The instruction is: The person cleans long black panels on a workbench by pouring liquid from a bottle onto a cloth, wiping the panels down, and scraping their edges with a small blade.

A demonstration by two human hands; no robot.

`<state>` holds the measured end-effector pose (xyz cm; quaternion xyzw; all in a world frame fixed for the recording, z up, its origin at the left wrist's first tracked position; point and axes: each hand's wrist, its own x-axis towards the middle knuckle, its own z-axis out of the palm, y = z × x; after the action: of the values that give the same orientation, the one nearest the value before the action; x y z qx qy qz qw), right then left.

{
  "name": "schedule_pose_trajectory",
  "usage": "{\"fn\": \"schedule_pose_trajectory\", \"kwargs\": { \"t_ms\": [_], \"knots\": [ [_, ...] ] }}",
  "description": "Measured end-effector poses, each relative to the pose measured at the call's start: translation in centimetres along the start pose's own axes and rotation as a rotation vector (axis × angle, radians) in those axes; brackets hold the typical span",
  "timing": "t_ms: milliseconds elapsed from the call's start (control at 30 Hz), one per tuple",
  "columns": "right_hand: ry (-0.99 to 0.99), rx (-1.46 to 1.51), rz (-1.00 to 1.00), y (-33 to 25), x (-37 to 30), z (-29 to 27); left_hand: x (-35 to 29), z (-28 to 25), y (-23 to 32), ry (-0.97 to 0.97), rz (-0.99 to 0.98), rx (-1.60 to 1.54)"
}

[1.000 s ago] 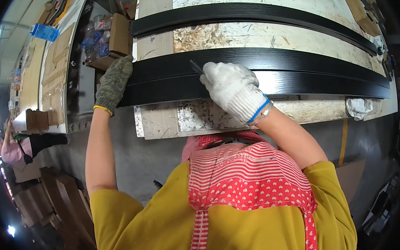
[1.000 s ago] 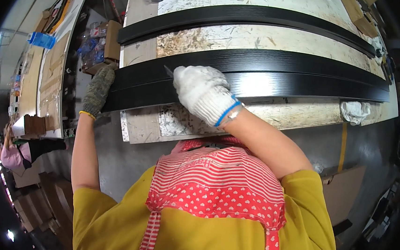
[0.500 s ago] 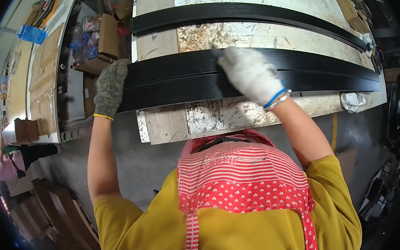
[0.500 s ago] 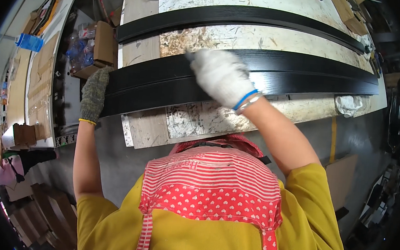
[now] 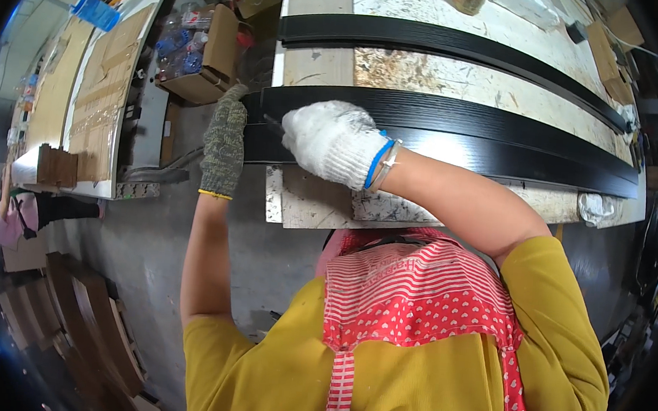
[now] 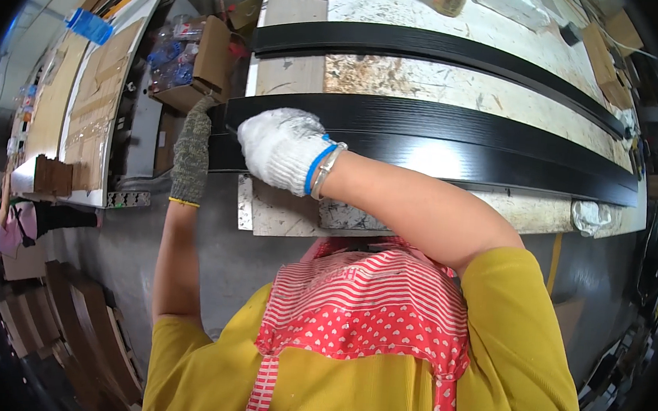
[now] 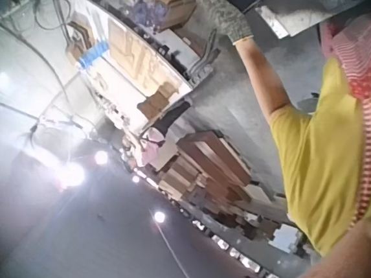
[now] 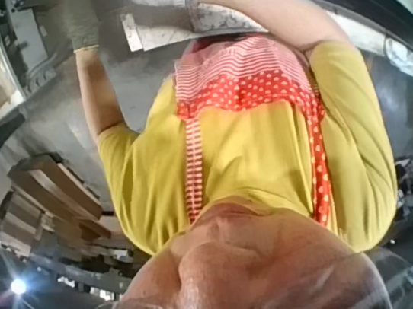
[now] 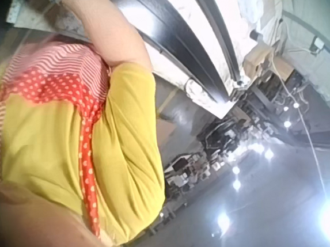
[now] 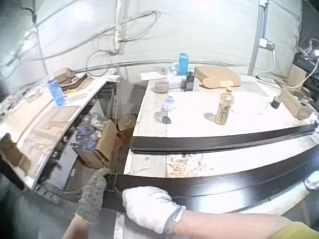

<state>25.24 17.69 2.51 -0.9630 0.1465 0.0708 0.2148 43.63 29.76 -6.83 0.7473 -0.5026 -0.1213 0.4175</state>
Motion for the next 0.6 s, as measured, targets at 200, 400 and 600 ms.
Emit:
{"fn": "schedule_pose_trajectory", "kwargs": {
  "t_ms": [200,400,600],
  "knots": [
    [0.140,0.106,0.106,0.9,0.8,-1.3,-4.7,0.6,0.0,0.645,-0.491,-0.826],
    [0.123,0.066,-0.307,-2.4,2.9,-0.7,-9.0,4.4,-0.4,0.732,-0.631,-0.982],
    [-0.082,0.059,-0.366,-5.1,2.2,2.1,-12.1,6.6,0.1,0.562,-0.565,-1.765]
  ]
}}
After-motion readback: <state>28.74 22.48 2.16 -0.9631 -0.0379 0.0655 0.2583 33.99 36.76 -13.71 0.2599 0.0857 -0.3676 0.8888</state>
